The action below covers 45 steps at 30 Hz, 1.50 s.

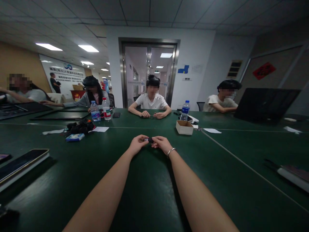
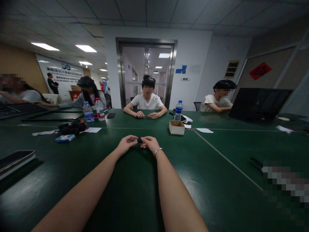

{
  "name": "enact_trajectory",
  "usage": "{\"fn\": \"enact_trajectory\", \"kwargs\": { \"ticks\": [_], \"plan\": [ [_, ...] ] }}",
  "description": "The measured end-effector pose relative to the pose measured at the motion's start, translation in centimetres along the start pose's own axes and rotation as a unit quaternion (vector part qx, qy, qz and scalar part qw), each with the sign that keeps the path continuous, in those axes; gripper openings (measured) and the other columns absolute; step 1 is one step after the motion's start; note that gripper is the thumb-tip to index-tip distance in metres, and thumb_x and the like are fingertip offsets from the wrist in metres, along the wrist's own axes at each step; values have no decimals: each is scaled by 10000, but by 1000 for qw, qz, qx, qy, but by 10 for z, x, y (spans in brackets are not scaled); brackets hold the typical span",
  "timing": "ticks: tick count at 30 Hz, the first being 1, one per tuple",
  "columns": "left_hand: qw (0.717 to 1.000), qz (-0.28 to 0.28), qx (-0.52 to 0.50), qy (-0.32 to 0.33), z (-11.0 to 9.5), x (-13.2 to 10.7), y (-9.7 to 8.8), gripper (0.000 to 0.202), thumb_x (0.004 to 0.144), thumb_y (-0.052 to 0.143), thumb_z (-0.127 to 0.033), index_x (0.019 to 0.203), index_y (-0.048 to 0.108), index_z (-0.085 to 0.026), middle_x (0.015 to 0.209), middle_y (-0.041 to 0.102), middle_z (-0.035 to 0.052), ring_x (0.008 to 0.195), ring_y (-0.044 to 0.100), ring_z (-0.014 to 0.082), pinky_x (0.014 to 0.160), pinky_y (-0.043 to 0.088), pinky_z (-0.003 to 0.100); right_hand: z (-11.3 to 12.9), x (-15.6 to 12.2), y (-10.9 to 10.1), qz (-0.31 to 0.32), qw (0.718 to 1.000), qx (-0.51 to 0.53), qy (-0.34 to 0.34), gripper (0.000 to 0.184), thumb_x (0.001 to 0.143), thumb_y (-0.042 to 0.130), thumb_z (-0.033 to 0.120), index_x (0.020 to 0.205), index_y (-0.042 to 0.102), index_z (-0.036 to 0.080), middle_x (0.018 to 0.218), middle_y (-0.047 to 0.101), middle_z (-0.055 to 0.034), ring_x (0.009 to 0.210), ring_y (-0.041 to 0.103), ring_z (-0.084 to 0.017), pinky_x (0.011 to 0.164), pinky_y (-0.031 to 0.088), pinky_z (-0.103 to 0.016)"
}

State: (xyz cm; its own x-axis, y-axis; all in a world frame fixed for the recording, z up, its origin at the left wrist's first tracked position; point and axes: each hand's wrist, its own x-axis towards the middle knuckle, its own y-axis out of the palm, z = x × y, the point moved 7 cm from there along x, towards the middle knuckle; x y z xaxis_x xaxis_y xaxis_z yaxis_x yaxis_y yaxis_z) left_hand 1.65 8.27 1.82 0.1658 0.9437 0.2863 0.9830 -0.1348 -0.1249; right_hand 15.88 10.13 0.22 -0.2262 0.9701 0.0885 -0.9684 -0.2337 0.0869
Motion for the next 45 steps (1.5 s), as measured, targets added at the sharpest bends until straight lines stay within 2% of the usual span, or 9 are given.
{"fn": "enact_trajectory", "kwargs": {
  "ticks": [6, 12, 16, 21, 26, 32, 37, 40, 45],
  "plan": [
    [999, -20, -29, -25, 3, 1, -4, 348, 602, 713, -303, 892, 621, -135, 787, 611, 53, 716, 569, 143, 627, 457, 242, 3, -2, 2, 44, 999, 3, -7, 394, 679, 705, 188, 1025, 526, 128, 636, 655, -35, 498, 614, -113, 442, 475, -168],
    [999, -5, -31, -30, 0, -1, -2, 359, 595, 723, -285, 902, 619, -130, 788, 616, 50, 710, 563, 137, 644, 451, 248, 2, 0, 1, 38, 999, -31, 2, 242, 748, 636, 327, 790, 561, 101, 569, 628, -41, 369, 523, -69, 343, 391, -144],
    [999, -19, -28, -31, 1, -1, -4, 359, 607, 714, -300, 908, 621, -130, 805, 620, 60, 720, 568, 142, 647, 454, 255, 3, 1, 1, 48, 998, -31, -11, 368, 651, 728, 277, 943, 549, 142, 640, 640, -10, 394, 547, -79, 357, 407, -154],
    [999, -3, -34, -18, 5, 2, -3, 370, 580, 731, -279, 899, 625, -123, 781, 623, 58, 683, 565, 135, 637, 451, 255, 1, 2, 1, 46, 998, -47, -3, 282, 672, 704, 320, 807, 576, 109, 634, 635, -33, 400, 539, -70, 372, 419, -158],
    [998, -10, -62, -23, 8, 2, -3, 378, 567, 738, -280, 890, 621, -123, 789, 621, 56, 709, 570, 138, 650, 452, 255, 4, 1, 1, 39, 999, -31, -19, 395, 612, 753, 219, 940, 550, 132, 576, 612, 15, 435, 570, -86, 396, 426, -148],
    [998, -1, -54, -24, 5, 1, -3, 379, 566, 739, -275, 892, 620, -124, 799, 628, 56, 718, 575, 139, 671, 457, 262, 2, 1, 0, 29, 999, -43, 1, 253, 711, 673, 334, 742, 582, 100, 589, 622, -39, 438, 575, -86, 380, 419, -143],
    [999, -8, -29, -19, 5, 2, -3, 383, 566, 739, -285, 895, 624, -125, 798, 630, 62, 718, 579, 150, 688, 464, 281, 5, 0, 2, 43, 999, -11, -17, 389, 599, 762, 187, 934, 571, 132, 588, 628, 1, 473, 592, -100, 424, 450, -158],
    [1000, 1, -12, -9, 6, 3, -1, 364, 543, 755, -280, 849, 630, -127, 805, 643, 69, 741, 589, 163, 752, 461, 314, 0, 2, -2, 24, 1000, -14, 2, 231, 646, 733, 244, 761, 583, 111, 548, 622, -20, 442, 575, -93, 411, 438, -156],
    [1000, 2, -12, 3, 6, 5, 1, 360, 523, 767, -278, 820, 624, -132, 800, 652, 74, 745, 599, 173, 771, 461, 331, -5, 7, -6, -7, 999, -37, 29, 276, 722, 664, 343, 625, 542, 116, 451, 585, -31, 373, 540, -87, 351, 389, -140]
  ]
}}
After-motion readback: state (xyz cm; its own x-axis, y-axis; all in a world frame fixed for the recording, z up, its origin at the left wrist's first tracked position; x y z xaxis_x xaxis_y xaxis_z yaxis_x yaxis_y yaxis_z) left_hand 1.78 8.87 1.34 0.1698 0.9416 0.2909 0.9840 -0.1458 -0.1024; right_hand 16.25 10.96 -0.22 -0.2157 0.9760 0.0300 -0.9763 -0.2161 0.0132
